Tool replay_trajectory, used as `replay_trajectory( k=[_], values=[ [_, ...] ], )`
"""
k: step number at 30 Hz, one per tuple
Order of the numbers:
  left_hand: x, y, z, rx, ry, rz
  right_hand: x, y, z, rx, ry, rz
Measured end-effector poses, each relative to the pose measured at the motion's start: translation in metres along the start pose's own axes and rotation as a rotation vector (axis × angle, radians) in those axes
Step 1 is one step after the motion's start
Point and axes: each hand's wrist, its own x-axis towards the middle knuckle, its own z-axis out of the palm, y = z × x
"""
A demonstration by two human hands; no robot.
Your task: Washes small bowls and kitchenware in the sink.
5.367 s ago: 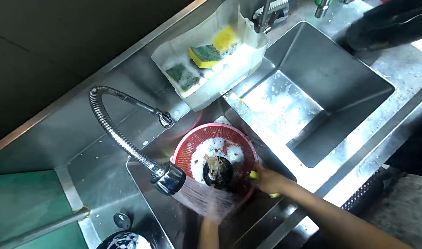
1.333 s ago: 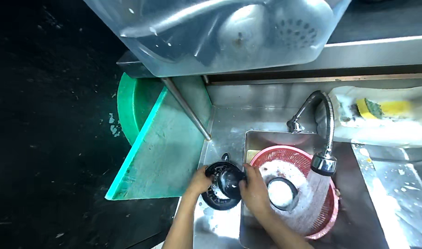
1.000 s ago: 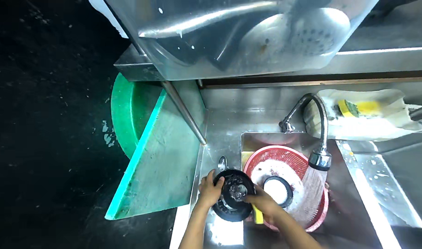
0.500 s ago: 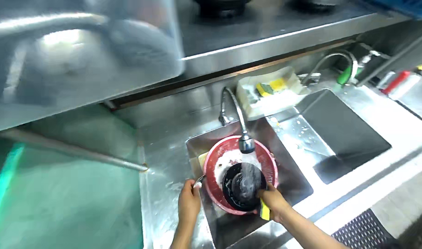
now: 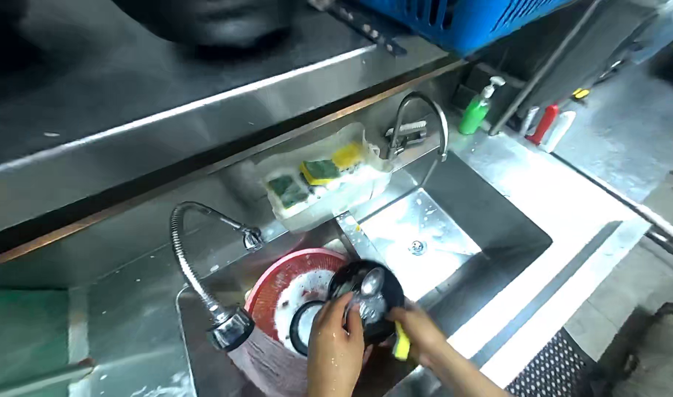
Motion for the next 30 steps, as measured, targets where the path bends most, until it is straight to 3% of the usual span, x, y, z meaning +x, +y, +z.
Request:
replay_trajectory(
  k=[2, 4, 8, 10, 12, 14, 17, 23, 25, 28, 30],
  values=[
    [0.009, -0.010, 0.015, -0.066, 0.079, -0.039, 0.020, -0.041, -0.032, -0.056, 0.043, -0.078],
    [0.021, -0.051, 0.040, -0.119, 0.051, -0.216, 0.049, -0.079, -0.067, -0.147, 0.088, -0.176],
    [0.012, -0.173, 0.111, -0.179, 0.000, -0.850, 0.124, -0.118, -0.128, -0.215, 0.150, -0.294],
    [-0.004, -0.205, 0.145, -0.458, 0.199, -1.190, 0.167, -0.116, -0.149, -0.144, 0.183, -0.267],
    [-0.014, -0.222, 0.173, -0.636, 0.391, -1.336, 0.208, -0.100, -0.164, -0.044, 0.218, -0.186],
    [-0.019, -0.234, 0.192, -0.646, 0.443, -1.383, 0.245, -0.073, -0.177, 0.045, 0.235, -0.080],
    [-0.015, -0.254, 0.214, -0.926, 0.606, -1.397, 0.273, -0.043, -0.182, 0.065, 0.331, 0.086],
    [-0.021, -0.269, 0.215, -1.401, 0.595, -1.353, 0.299, 0.008, -0.189, 0.086, 0.222, 0.232],
    [-0.015, -0.264, 0.208, -1.328, 0.543, -1.363, 0.293, 0.005, -0.180, -0.074, 0.231, 0.239],
    [-0.026, -0.260, 0.192, -0.832, 0.375, -1.310, 0.281, -0.010, -0.193, -0.737, 0.326, 0.215],
    [-0.028, -0.258, 0.172, -0.495, 0.160, -1.175, 0.265, -0.031, -0.202, -0.979, 0.392, 0.124]
  ],
)
